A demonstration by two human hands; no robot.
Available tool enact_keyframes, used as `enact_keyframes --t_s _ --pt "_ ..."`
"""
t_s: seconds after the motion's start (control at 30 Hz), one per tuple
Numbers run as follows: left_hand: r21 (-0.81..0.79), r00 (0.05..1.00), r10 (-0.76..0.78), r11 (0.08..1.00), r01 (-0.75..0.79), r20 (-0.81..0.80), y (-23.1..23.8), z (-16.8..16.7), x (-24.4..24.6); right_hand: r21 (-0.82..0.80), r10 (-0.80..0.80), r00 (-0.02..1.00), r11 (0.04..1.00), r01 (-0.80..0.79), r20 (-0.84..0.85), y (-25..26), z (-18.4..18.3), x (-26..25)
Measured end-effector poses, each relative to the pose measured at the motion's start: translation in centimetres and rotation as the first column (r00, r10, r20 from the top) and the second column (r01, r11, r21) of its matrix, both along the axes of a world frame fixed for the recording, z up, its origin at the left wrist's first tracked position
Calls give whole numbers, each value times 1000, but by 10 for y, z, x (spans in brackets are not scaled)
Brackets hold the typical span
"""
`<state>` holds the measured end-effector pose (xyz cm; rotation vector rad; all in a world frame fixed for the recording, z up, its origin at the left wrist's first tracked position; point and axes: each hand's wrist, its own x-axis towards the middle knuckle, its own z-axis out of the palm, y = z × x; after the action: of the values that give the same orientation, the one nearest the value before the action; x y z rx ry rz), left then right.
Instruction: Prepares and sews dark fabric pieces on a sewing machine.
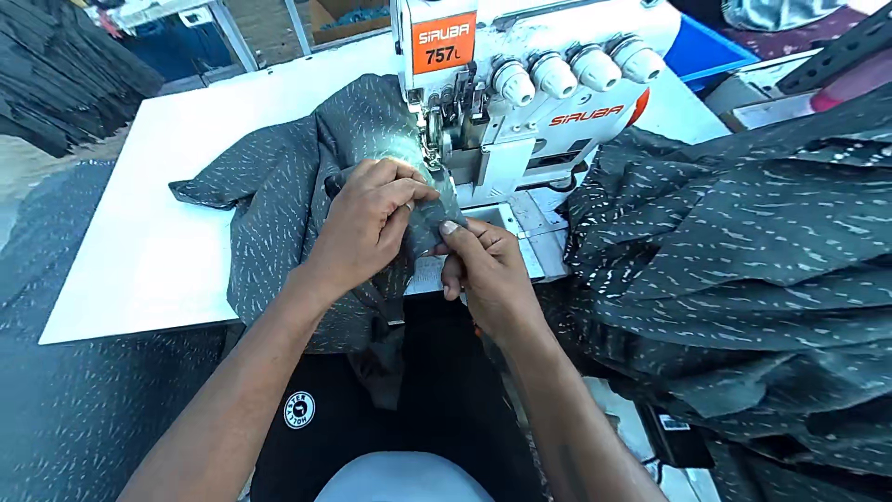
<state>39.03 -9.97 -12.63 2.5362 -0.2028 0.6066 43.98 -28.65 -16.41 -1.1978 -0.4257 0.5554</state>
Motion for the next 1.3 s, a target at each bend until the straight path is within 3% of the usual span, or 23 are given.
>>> enact_keyframes --t_s 0.3,0.63,0.83,0.9,0.97,1.0,1.07,1.1,1.2,1.3 --pt "2 969 -239 971 239 -56 45 6 32 -43 -172 961 985 166 -219 36 10 7" --pt "-11 961 -263 965 263 -88 44 4 30 -33 -183 911 982 184 -369 42 15 4" --pt "-8 950 -311 950 311 -43 71 -1 53 -90 -184 878 983 161 -442 44 19 9" --pt "48 967 -253 966 255 -39 68 -1 49 -123 -181 928 981 149 -325 33 15 1" --pt "169 991 -118 977 127 -66 46 4 28 -142 -231 973 964 225 -29 19 6 -11" --pt "202 996 -67 976 78 -64 34 5 17 -127 -271 947 947 294 175 14 0 -13" --pt "219 999 -31 975 39 -38 17 2 0 -151 -238 741 896 417 628 10 -9 -6" --pt "209 999 -22 977 30 -42 10 2 -8 -208 -155 617 856 474 772 11 -8 1" --pt "65 993 -11 998 19 -120 -12 9 -32 -367 102 457 758 539 883 19 2 12" --pt "-158 982 -63 987 35 -178 -31 9 -46 -277 10 423 769 576 906 14 -2 18"
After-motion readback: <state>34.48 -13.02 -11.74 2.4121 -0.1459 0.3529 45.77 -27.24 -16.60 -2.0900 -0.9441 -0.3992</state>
